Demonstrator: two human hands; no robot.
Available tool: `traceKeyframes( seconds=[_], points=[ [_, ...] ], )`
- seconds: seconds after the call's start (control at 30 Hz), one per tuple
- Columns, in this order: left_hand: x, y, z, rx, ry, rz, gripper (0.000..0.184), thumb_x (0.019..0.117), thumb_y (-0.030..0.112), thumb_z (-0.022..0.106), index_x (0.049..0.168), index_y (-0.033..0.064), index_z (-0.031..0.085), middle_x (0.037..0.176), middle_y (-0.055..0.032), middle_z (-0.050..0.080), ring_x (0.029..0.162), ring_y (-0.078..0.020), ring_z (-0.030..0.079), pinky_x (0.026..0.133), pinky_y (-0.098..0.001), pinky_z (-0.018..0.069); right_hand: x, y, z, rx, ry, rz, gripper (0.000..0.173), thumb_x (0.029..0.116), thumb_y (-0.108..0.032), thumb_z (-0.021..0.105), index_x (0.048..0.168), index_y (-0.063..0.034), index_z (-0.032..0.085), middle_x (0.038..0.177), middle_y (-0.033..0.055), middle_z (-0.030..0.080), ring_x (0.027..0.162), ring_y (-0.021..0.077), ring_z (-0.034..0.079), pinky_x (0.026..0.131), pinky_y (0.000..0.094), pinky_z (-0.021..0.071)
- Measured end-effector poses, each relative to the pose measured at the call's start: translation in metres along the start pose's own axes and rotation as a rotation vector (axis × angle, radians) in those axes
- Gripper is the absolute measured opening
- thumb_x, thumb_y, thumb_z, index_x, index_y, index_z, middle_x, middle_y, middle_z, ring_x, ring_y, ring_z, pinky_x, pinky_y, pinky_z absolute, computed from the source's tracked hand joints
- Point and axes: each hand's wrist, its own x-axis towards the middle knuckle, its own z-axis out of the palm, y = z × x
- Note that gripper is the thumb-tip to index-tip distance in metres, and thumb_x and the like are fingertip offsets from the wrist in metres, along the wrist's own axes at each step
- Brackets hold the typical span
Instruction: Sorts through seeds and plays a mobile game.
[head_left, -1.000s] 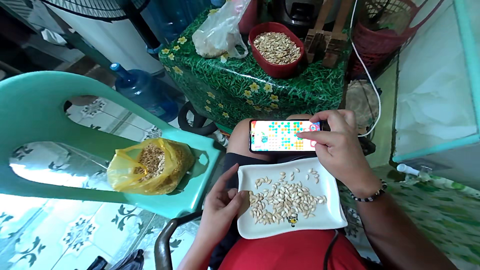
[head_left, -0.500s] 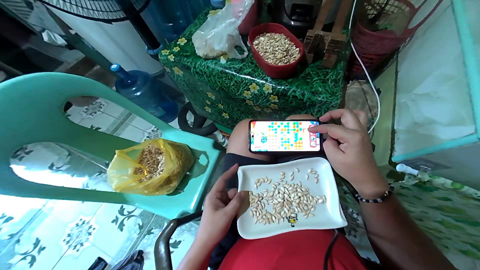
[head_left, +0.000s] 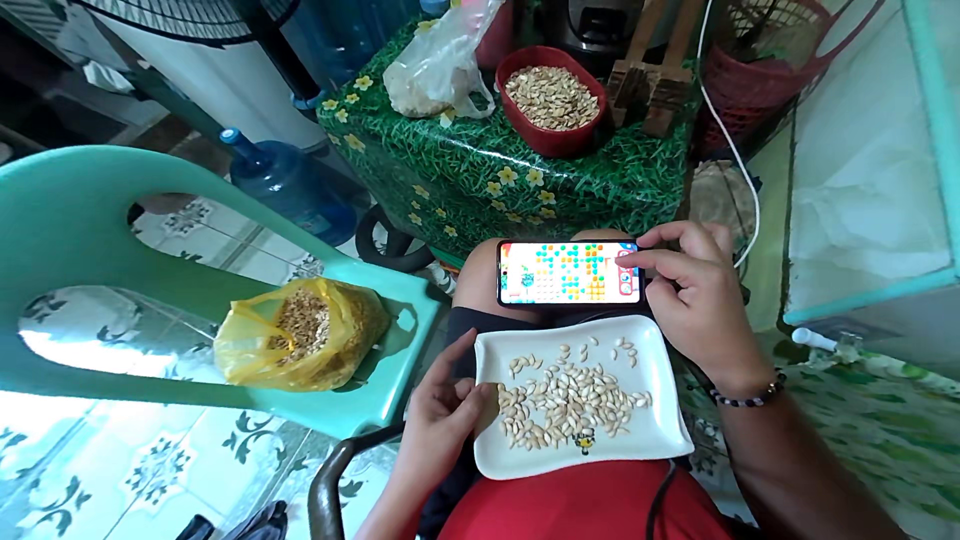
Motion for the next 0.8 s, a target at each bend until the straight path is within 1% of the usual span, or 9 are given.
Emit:
traceKeyframes(
  seconds=[0.07,0.27,0.53,0.8],
  points=[
    [0.0000,-0.0003,0.0000,-0.002,0.000,0.003,0.061,0.0940,-0.002,0.057,0.151,0.0018,0.038,0.075,-0.0016,0.071,0.062,-0.0094,0.068,0.062,-0.0246,0.0602,0.0001,0.0001,0.0005,-0.001,0.001,0.000,0.039,0.0875,-0.001,0.049,0.105,-0.0157,0.081,0.123,0.0080,0.063,0.123,0.0325,0.048,0.101,0.0491,0.0400],
    [-0.0003,-0.0016,0.0000,-0.011,0.006,0.009,0.060,0.0940,-0.002,0.058,0.151,0.0023,0.039,0.074,-0.0010,0.070,0.062,-0.0090,0.068,0.062,-0.0240,0.0599,0.0013,-0.0005,0.0008,-0.008,0.007,-0.005,0.041,0.0869,-0.001,0.049,0.111,-0.0151,0.080,0.122,0.0085,0.063,0.121,0.0324,0.049,0.099,0.0481,0.0406],
    [-0.0001,-0.0021,-0.0006,-0.021,0.001,0.013,0.061,0.0941,-0.002,0.058,0.151,0.0016,0.039,0.075,-0.0018,0.070,0.062,-0.0096,0.068,0.062,-0.0245,0.0601,0.0036,-0.0036,0.0030,-0.007,-0.009,-0.004,0.042,0.0867,-0.001,0.049,0.111,-0.0168,0.080,0.123,0.0077,0.063,0.123,0.0329,0.047,0.101,0.0505,0.0393],
    [0.0001,-0.0025,-0.0008,-0.022,-0.004,0.015,0.061,0.0941,-0.002,0.058,0.151,0.0020,0.039,0.075,-0.0021,0.071,0.062,-0.0097,0.068,0.062,-0.0245,0.0602,0.0023,-0.0034,0.0036,-0.014,-0.006,-0.002,0.042,0.0871,-0.001,0.049,0.111,-0.0167,0.080,0.123,0.0070,0.062,0.123,0.0320,0.047,0.101,0.0487,0.0391]
  ],
)
